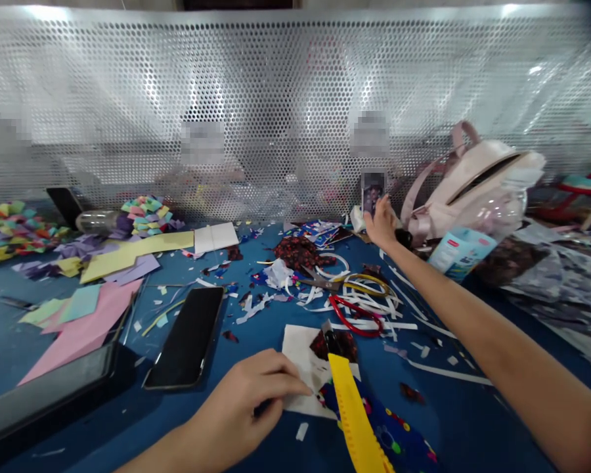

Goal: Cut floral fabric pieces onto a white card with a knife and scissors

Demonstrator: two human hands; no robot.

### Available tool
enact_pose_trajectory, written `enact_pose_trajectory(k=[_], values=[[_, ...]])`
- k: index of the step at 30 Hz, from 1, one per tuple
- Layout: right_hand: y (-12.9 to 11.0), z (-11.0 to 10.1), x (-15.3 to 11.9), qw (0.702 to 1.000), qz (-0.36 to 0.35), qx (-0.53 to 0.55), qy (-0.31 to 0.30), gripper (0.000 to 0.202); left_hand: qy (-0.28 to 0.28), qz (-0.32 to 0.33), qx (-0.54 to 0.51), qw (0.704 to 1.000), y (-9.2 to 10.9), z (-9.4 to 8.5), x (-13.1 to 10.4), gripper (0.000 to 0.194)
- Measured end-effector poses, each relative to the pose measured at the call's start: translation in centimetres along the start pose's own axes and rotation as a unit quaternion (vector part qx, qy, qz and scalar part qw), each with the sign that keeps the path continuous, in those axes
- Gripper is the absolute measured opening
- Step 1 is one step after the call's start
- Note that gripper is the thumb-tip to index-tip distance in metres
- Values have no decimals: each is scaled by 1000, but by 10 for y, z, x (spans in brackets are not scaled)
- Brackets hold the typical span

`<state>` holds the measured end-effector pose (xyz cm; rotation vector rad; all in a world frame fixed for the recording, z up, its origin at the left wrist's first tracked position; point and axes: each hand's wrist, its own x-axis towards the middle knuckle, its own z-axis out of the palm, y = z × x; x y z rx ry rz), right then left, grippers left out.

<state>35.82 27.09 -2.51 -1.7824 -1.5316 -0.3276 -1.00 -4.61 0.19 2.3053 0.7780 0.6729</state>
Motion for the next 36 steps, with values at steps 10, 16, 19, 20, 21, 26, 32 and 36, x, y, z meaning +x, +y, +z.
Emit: enact_pose_trajectory(k=[10,16,19,20,21,26,32,36], values=[[7,17,-16,999,-39,-4,-26,76,-16,-3,-12,1000,-6,2,0,57],[4,10,-10,999,-35,-2,-19,77,-19,4,-17,1000,-10,3,-3,60],[3,9,-9,999,-38,3,-19,76,-19,3,-13,1000,-11,3,-2,59],[3,10,-8,999,-38,4,-18,77,-18,4,-13,1000,-11,3,-2,59],[3,10,-8,999,-37,6,-17,77,-16,5,-13,1000,-11,3,-2,58],[8,12,-12,1000,-26,7,-12,77,-14,5,-18,1000,-11,4,-2,57],[9,14,-18,999,-30,5,-22,76,-15,1,-6,1000,-4,0,0,54],[8,11,-10,999,-31,3,-13,76,-16,0,-4,1000,-2,-2,1,55]])
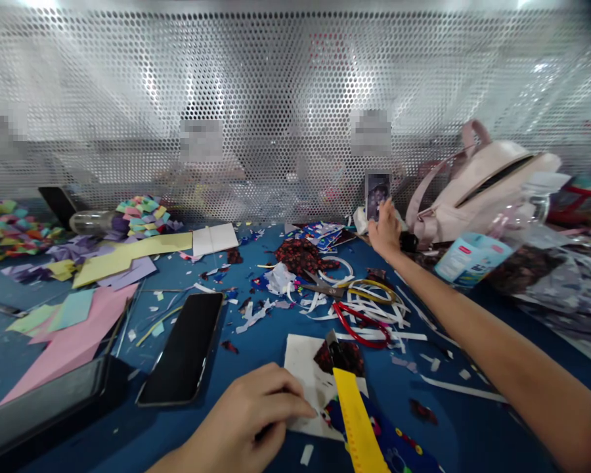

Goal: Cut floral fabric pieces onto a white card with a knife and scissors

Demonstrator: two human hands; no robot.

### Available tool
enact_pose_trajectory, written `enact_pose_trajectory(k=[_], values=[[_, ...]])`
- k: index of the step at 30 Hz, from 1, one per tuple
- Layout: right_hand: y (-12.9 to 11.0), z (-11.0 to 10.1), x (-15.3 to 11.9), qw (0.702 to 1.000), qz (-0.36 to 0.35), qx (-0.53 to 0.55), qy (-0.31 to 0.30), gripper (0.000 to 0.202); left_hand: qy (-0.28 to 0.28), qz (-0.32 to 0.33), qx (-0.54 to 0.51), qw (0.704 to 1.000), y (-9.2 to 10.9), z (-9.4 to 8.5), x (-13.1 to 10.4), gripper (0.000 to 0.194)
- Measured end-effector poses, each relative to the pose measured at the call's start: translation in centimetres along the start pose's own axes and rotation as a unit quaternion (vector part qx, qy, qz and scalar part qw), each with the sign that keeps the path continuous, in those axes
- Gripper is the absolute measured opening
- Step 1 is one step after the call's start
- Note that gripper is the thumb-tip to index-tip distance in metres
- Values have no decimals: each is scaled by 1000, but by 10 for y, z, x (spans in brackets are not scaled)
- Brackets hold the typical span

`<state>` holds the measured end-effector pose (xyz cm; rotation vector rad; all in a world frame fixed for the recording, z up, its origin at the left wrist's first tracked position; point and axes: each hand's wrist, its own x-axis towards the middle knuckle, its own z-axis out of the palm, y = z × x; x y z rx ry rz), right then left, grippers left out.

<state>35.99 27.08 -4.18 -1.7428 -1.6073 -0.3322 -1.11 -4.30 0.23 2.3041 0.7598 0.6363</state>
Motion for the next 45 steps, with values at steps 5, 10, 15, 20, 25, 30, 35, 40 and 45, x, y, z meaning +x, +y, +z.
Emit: enact_pose_trajectory(k=[5,10,15,20,25,30,35,40,45], values=[[1,-4,18,1000,-7,-4,11,73,6,10,0,1000,-7,4,-1,55],[0,-1,21,1000,-17,-7,7,73,20,33,-3,999,-13,9,-2,49],[-5,-2,25,1000,-23,-13,17,76,19,28,2,999,-9,6,0,49],[-11,-5,30,999,-39,-26,27,69,21,31,9,999,-7,5,0,48],[-13,-12,26,994,-31,-48,90,42,12,23,7,1000,-8,5,-1,49],[-8,-14,21,989,15,-65,129,33,19,31,-1,999,-8,5,-1,49],[-9,-11,17,991,15,-67,117,35,12,20,-1,1000,-7,4,0,51],[-12,-13,14,992,14,-59,109,37,11,27,1,1000,-6,3,-1,51],[-11,-16,16,992,30,-47,110,36,-3,7,2,1000,-5,4,-2,55]])
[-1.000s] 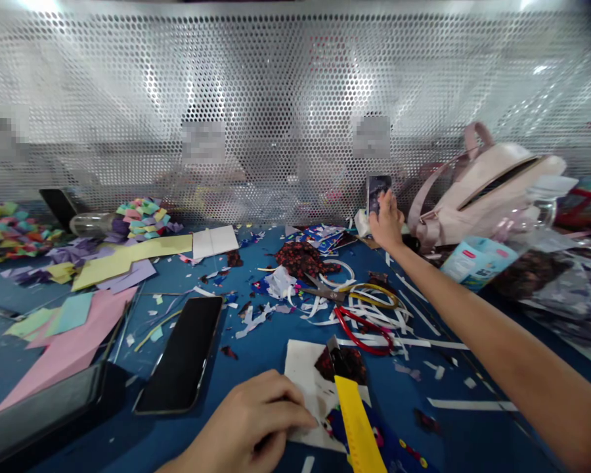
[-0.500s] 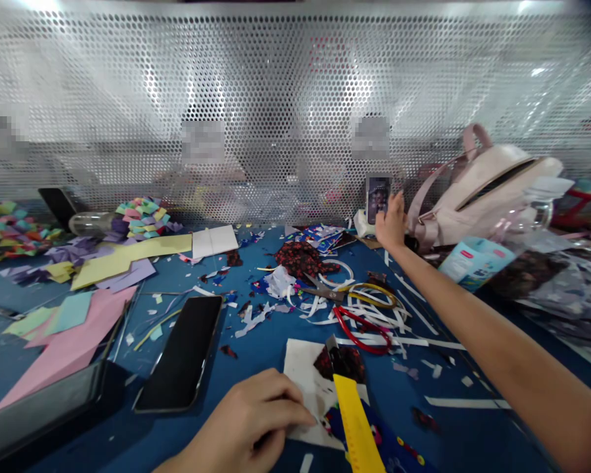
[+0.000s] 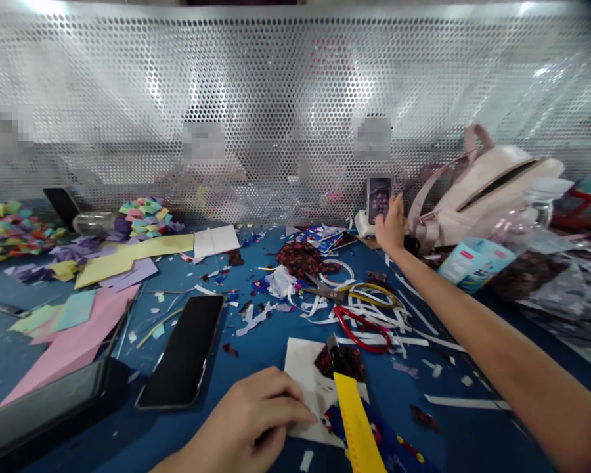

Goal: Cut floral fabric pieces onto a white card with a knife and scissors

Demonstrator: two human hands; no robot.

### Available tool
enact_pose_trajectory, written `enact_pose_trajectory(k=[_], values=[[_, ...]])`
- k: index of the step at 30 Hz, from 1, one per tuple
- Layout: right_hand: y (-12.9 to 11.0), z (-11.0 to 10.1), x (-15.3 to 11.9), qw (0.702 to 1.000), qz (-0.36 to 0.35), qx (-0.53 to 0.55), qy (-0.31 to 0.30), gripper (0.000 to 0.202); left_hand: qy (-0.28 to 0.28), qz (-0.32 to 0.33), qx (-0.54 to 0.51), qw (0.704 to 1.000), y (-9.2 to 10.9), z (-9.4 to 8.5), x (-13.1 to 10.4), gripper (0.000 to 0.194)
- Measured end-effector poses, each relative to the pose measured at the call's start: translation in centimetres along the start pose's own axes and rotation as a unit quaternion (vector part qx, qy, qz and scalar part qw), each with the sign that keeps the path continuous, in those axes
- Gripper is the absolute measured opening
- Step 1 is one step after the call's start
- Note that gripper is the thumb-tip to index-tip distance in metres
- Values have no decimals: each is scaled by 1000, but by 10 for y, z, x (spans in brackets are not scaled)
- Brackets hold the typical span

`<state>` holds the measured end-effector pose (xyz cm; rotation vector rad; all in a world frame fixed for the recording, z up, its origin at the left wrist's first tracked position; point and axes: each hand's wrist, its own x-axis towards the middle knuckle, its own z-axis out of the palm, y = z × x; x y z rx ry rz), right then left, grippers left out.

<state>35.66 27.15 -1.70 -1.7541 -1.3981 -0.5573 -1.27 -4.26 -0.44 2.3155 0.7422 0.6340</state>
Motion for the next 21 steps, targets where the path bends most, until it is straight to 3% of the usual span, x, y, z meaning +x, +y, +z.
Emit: enact_pose_trajectory(k=[10,16,21], values=[[7,2,-1,999,42,8,-19,36,-12,-20,-2,1000,5,-1,0,56],[6,3,-2,998,37,9,-51,60,-6,-14,-5,1000,3,-1,0,57],[4,0,-14,998,34,-15,-54,41,2,-12,-7,1000,2,0,-1,55]])
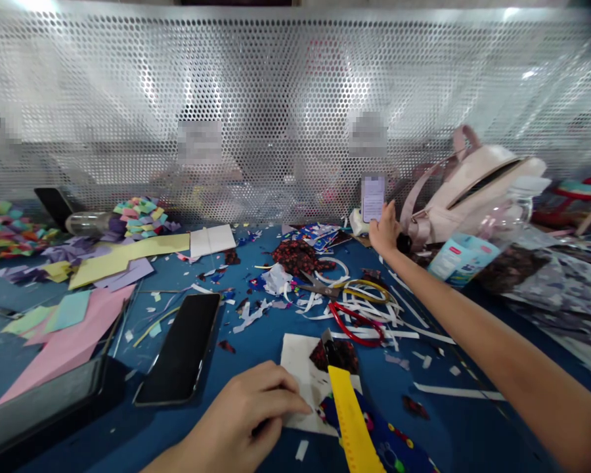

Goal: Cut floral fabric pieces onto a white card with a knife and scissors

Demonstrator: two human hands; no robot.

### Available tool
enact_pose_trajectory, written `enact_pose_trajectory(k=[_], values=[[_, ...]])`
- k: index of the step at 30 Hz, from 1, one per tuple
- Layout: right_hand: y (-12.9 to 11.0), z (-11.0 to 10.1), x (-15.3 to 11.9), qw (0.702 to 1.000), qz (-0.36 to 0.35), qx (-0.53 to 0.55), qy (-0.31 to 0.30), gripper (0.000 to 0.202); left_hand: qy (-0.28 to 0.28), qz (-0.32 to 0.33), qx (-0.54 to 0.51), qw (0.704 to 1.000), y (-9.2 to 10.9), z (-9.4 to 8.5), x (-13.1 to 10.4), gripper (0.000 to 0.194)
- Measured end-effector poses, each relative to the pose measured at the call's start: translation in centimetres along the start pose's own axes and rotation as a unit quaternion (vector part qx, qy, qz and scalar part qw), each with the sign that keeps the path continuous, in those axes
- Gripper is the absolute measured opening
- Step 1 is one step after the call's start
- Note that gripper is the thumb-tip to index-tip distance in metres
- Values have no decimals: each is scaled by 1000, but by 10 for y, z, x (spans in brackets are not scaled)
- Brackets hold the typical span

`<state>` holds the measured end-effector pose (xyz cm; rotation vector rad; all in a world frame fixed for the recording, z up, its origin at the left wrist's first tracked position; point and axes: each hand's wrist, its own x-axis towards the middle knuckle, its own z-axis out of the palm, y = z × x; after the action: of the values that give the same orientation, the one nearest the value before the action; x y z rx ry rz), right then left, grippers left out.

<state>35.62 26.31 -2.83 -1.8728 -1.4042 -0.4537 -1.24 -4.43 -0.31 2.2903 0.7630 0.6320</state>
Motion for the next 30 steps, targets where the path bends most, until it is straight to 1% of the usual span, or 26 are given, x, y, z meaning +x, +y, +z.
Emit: enact_pose_trajectory(k=[2,5,10,17,23,30], values=[[0,1,-8,1000,-6,-10,-3,36,2,-2,-1,1000,1,0,0,53],[1,3,-19,1000,-14,-23,-14,35,3,-3,-2,1000,3,-1,2,51],[2,8,-24,999,-11,-37,-28,35,2,-9,-2,1000,4,-2,2,53],[-2,14,-25,999,-1,-39,-32,36,2,-6,2,1000,4,-2,3,53],[-5,17,-14,1000,0,-21,-17,36,-5,-8,0,1000,4,-2,2,52],[0,13,-10,1000,-10,4,-8,39,-4,-8,0,1000,5,-3,5,53]])
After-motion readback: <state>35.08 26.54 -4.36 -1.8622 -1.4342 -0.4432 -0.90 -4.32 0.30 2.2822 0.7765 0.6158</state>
